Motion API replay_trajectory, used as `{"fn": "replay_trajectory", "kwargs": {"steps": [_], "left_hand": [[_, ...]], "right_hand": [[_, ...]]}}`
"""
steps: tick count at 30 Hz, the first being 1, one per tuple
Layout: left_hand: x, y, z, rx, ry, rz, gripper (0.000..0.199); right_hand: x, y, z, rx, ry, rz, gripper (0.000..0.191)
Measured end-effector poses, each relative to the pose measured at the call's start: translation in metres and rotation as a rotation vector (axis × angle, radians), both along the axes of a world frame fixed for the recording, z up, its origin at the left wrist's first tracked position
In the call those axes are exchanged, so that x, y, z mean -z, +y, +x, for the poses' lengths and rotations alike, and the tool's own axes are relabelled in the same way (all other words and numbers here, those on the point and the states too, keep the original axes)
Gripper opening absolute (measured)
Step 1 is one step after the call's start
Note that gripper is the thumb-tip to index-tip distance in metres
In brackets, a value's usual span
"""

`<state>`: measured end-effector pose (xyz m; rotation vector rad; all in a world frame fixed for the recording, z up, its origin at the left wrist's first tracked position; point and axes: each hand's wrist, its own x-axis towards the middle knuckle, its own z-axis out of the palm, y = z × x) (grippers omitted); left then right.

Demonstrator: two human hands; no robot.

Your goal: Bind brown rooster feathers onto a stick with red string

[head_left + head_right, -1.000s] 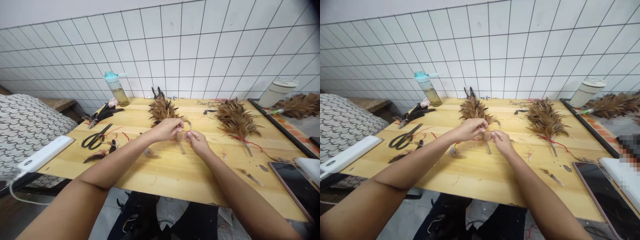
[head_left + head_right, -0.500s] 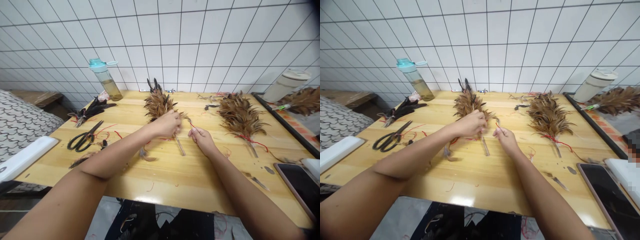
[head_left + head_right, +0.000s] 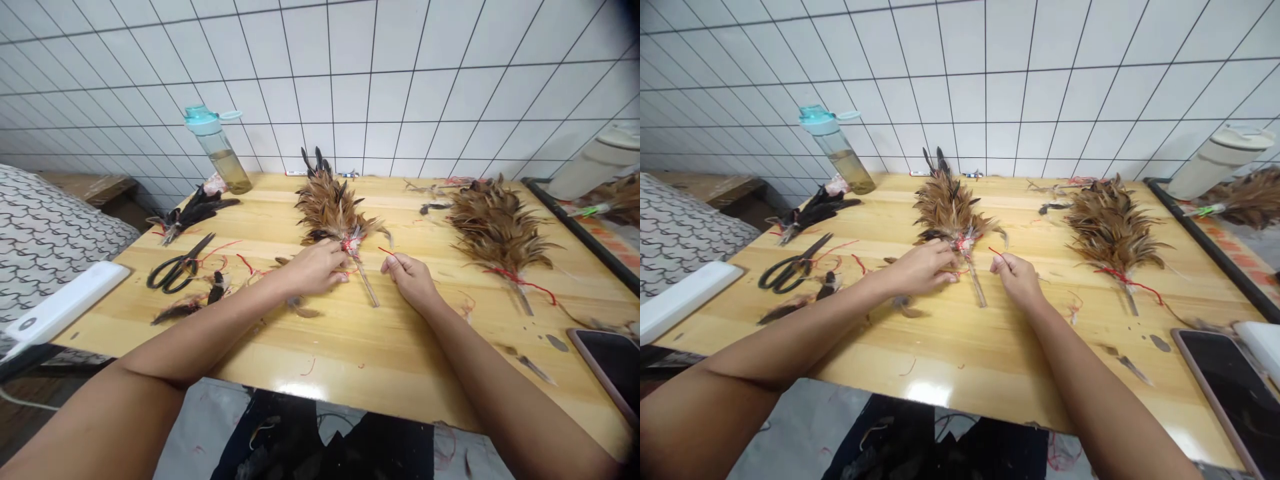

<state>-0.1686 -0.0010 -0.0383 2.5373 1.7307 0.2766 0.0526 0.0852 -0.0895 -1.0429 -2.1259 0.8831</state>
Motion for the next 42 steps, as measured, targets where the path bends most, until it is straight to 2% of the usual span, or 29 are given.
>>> {"fn": "replay_trajectory", "kwargs": {"steps": [6, 11, 14, 17, 22, 25, 27, 30, 33, 36, 39, 42], "left_hand": [[0.016, 0.001, 0.010, -0.153, -0.063, -0.086, 0.015], [0.019, 0.003, 0.015, -0.200, -0.213, -0.090, 0.013], [0.012, 0.008, 0.015, -0.141, -0.260, 0.057, 0.015], [0.001, 0.021, 0.017, -0.028, -0.140, 0.186, 0.020], [-0.011, 0.052, 0.023, 0.186, 0.193, -0.015, 0.017], [-0.012, 0.066, 0.025, 0.221, 0.230, -0.108, 0.014], [-0.013, 0.069, 0.024, 0.202, 0.157, -0.160, 0.014], [-0.015, 0.066, 0.020, 0.088, -0.053, -0.232, 0.012], [-0.013, 0.061, 0.016, -0.070, -0.343, -0.274, 0.010], [-0.006, 0.059, 0.014, -0.173, -0.695, -0.319, 0.010], [0.001, 0.060, 0.015, -0.244, -0.951, -0.347, 0.004], [0.005, 0.059, 0.017, -0.268, -1.080, -0.339, 0.011]], "right_hand": [[-0.001, 0.000, -0.004, -0.030, -0.084, 0.077, 0.034], [0.000, -0.002, -0.007, 0.003, -0.139, 0.118, 0.021], [0.000, -0.004, -0.008, -0.015, -0.145, 0.119, 0.021], [0.000, -0.004, -0.007, -0.032, -0.107, 0.100, 0.026], [0.004, 0.004, -0.004, 0.020, -0.001, 0.032, 0.030], [0.006, 0.008, -0.002, 0.064, 0.055, -0.022, 0.032], [0.006, 0.009, -0.002, 0.074, 0.080, -0.043, 0.033], [0.005, 0.008, -0.002, 0.068, 0.093, -0.045, 0.034], [0.004, 0.008, -0.002, 0.067, 0.101, -0.046, 0.036], [0.003, 0.008, -0.002, 0.077, 0.113, -0.063, 0.036], [0.004, 0.009, -0.002, 0.095, 0.124, -0.084, 0.038], [0.005, 0.009, -0.002, 0.108, 0.164, -0.106, 0.041]]}}
